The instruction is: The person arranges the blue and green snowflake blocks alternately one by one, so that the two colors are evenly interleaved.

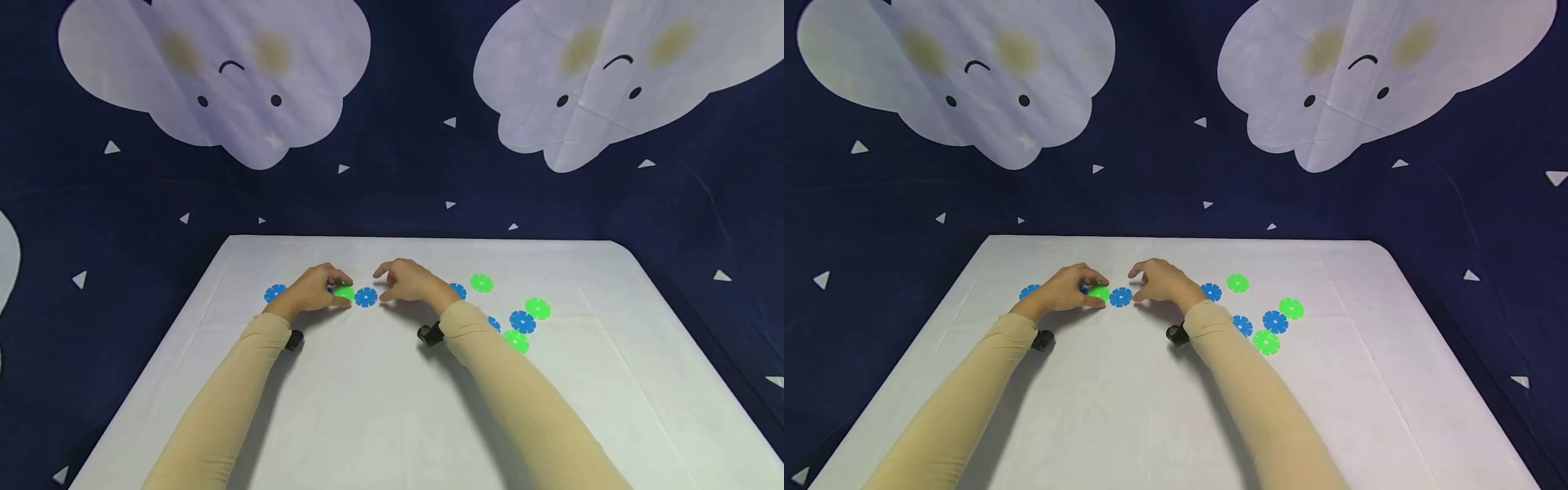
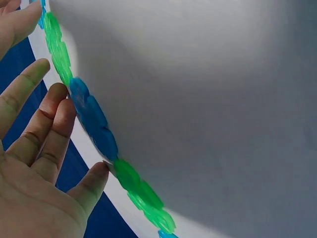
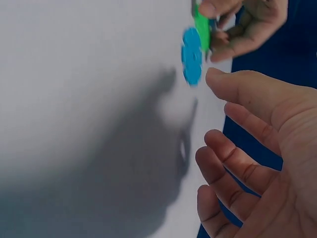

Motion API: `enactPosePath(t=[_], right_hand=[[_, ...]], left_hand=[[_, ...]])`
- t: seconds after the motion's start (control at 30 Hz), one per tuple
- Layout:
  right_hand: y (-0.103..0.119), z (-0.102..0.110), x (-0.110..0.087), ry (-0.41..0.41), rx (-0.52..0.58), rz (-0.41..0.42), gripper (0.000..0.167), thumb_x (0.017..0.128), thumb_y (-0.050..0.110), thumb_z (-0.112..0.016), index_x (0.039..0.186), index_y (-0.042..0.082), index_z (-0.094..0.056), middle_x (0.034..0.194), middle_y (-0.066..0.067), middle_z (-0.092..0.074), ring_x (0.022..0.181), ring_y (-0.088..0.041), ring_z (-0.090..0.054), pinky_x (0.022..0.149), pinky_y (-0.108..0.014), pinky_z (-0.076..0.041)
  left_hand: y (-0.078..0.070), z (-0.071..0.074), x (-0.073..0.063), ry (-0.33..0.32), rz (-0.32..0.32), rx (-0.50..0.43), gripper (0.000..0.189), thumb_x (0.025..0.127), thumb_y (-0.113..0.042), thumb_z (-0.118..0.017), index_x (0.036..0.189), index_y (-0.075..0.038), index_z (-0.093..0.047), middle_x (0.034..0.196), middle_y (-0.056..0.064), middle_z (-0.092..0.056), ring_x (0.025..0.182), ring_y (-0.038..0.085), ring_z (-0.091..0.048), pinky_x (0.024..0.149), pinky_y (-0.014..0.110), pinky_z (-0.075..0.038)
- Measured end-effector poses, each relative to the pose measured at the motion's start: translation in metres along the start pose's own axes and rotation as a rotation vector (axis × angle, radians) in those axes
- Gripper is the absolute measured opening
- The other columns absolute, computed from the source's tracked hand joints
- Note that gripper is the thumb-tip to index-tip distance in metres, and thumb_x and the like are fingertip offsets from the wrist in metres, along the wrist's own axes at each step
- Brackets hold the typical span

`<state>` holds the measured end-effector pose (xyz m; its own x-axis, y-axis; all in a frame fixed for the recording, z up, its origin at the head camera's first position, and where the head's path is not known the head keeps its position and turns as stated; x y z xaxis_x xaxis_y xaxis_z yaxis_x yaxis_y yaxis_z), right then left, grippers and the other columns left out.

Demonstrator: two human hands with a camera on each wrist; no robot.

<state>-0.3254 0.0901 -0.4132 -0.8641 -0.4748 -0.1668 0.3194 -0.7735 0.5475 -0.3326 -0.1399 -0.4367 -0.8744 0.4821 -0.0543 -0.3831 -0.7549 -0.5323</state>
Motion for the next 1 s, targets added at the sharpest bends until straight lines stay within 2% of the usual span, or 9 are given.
enactPosePath(t=[0.13, 0.23, 0.4, 0.57, 0.8, 1.0], right_hand=[[-0.012, 0.014, -0.010, -0.017, 0.004, 0.002, 0.054, 0.093, 0.021, -0.083, 0.143, 0.011, -0.068, 0.130, -0.017, -0.071, 0.115, -0.028, -0.067, 0.105, -0.044, -0.054], [-0.024, 0.026, -0.018, -0.030, -0.001, -0.001, 0.054, 0.093, 0.022, -0.082, 0.144, 0.009, -0.067, 0.134, -0.020, -0.070, 0.122, -0.032, -0.069, 0.107, -0.047, -0.055], [-0.045, 0.046, -0.032, -0.042, 0.021, -0.022, 0.055, 0.095, 0.021, -0.081, 0.145, 0.007, -0.066, 0.138, -0.024, -0.066, 0.125, -0.037, -0.069, 0.107, -0.049, -0.057], [-0.070, 0.063, -0.050, -0.059, 0.031, -0.081, 0.055, 0.095, 0.020, -0.080, 0.146, 0.007, -0.064, 0.140, -0.025, -0.064, 0.126, -0.039, -0.066, 0.108, -0.052, -0.055], [-0.108, 0.081, -0.070, -0.094, -0.014, -0.149, 0.054, 0.094, 0.019, -0.080, 0.144, 0.004, -0.065, 0.139, -0.029, -0.064, 0.125, -0.042, -0.063, 0.111, -0.058, -0.050], [-0.132, 0.086, -0.085, -0.071, -0.021, -0.207, 0.057, 0.092, 0.022, -0.083, 0.143, 0.004, -0.065, 0.139, -0.030, -0.064, 0.130, -0.045, -0.058, 0.113, -0.062, -0.047]], left_hand=[[-0.004, -0.004, 0.003, 0.001, -0.023, -0.006, 0.051, 0.087, -0.027, -0.092, 0.131, -0.008, -0.076, 0.125, 0.012, -0.069, 0.117, 0.031, -0.064, 0.108, 0.052, -0.053], [-0.008, -0.007, 0.005, 0.000, -0.035, -0.016, 0.051, 0.086, -0.026, -0.092, 0.131, -0.009, -0.077, 0.127, 0.011, -0.069, 0.118, 0.029, -0.065, 0.110, 0.051, -0.053], [-0.017, -0.010, 0.007, 0.014, -0.054, -0.025, 0.051, 0.086, -0.025, -0.093, 0.132, -0.010, -0.077, 0.129, 0.010, -0.069, 0.118, 0.028, -0.065, 0.111, 0.050, -0.053], [-0.022, -0.012, 0.008, 0.017, -0.055, -0.037, 0.049, 0.085, -0.022, -0.094, 0.129, -0.009, -0.078, 0.128, 0.010, -0.070, 0.120, 0.029, -0.065, 0.113, 0.050, -0.052], [-0.021, -0.015, 0.011, 0.022, -0.060, -0.029, 0.048, 0.085, -0.023, -0.094, 0.129, -0.012, -0.079, 0.128, 0.009, -0.069, 0.121, 0.029, -0.065, 0.115, 0.052, -0.050], [-0.021, -0.016, 0.012, 0.028, -0.053, -0.024, 0.048, 0.086, -0.024, -0.093, 0.131, -0.013, -0.078, 0.130, 0.009, -0.068, 0.124, 0.030, -0.064, 0.117, 0.053, -0.049]])
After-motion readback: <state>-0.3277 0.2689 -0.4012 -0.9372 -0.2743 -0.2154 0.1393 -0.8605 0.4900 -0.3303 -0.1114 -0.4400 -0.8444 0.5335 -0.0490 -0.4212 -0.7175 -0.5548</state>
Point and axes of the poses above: each hand's wrist, its own x-axis towards the middle knuckle, its own z-axis out of the back of the hand, y = z × x, the point moved 3 cm from there along x, towards the middle knuckle
